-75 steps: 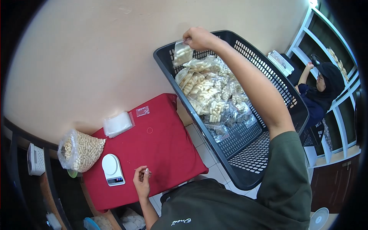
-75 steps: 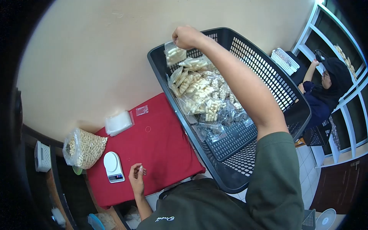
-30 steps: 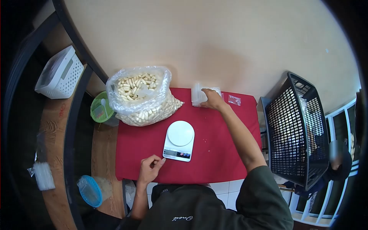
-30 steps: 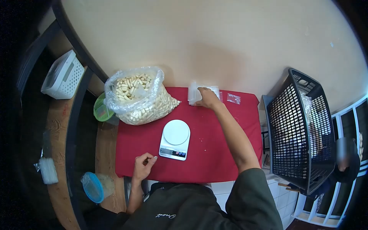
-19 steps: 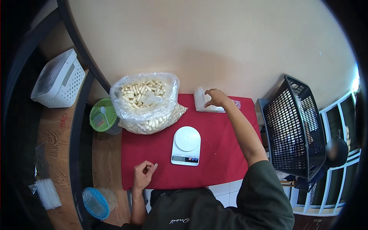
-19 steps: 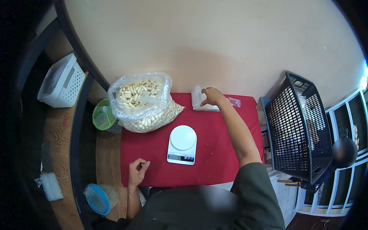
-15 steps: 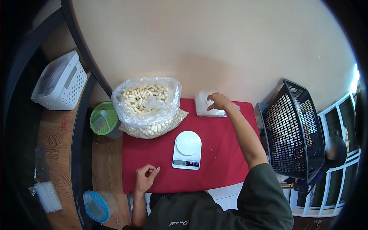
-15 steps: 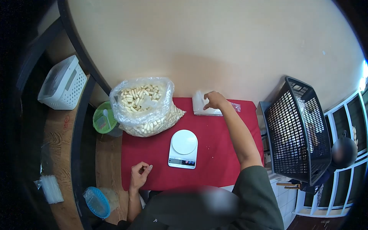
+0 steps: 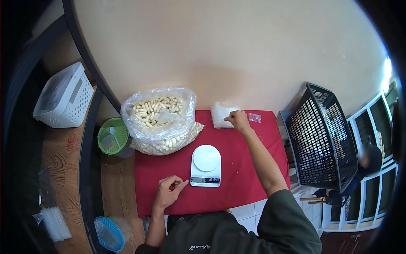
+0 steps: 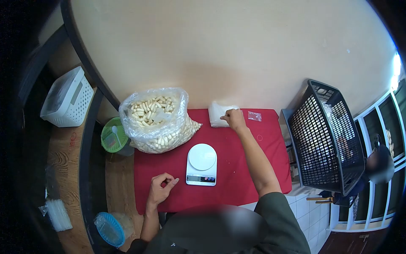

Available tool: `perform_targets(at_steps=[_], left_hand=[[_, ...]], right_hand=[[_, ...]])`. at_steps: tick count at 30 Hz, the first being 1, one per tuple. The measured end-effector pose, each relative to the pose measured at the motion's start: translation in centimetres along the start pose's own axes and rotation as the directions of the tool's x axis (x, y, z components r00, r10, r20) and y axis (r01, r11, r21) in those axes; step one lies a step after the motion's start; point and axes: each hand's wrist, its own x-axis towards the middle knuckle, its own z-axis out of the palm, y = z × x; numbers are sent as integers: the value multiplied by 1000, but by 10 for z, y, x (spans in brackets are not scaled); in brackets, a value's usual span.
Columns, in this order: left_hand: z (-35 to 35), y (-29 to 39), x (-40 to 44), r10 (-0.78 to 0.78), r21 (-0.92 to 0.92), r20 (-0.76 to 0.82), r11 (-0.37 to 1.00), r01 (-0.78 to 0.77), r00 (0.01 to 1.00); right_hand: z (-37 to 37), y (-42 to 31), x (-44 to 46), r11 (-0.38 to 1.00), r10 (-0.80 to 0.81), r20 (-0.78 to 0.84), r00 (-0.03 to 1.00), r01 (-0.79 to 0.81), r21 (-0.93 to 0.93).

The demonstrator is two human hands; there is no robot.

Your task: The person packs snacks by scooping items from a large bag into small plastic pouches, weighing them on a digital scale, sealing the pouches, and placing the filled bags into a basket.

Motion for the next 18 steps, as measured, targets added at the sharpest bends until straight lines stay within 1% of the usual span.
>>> perform_targets(at_steps=[2,3,5,6,7,8,9,11,12,13,14,15,16,17,18], left_hand=[[-1,7,0,-34,16,61,999,33,998],[0,7,0,-30,17,63,999,29,998],[0,5,2,-28,8,77,1000,28,997],[1,7,2,-25,7,83,1000,25,996],[1,11,6,-26,15,81,1000,25,996],[1,14,11,-26,23,78,999,24,997],[3,19,18,-20,23,84,1000,18,996],[16,34,41,171,-9,-33,985,-172,985],[23,43,53,173,-14,-23,985,-173,985],[31,53,64,210,-65,-86,974,-216,974],[40,61,73,241,-113,-149,959,-259,959],[50,70,81,239,-116,-133,960,-255,962],[60,78,89,240,-110,-77,963,-247,968],[69,84,95,240,-104,-19,965,-241,971],[80,86,101,220,-221,96,956,-195,971]], right_hand=[[2,11,-4,966,60,156,986,-97,240],[7,19,-5,966,61,152,986,-97,241],[19,35,-8,828,93,117,989,-142,542],[14,35,-14,828,99,113,989,-145,542],[6,37,-18,835,148,-27,989,-110,539],[-4,34,-23,843,194,-168,967,-77,532],[-24,20,-36,844,198,-174,965,-77,531],[-71,-6,-79,890,181,-347,920,-3,456],[-87,-16,-97,812,161,-271,949,29,583],[-101,-25,-116,712,131,-196,972,46,701],[-112,-37,-135,712,146,-195,970,34,702],[-123,-50,-152,583,121,-85,989,-1,813],[-129,-60,-166,439,78,15,997,-48,897],[-132,-68,-180,438,96,12,995,-53,898],[-133,-76,-192,388,105,47,993,-85,918]])
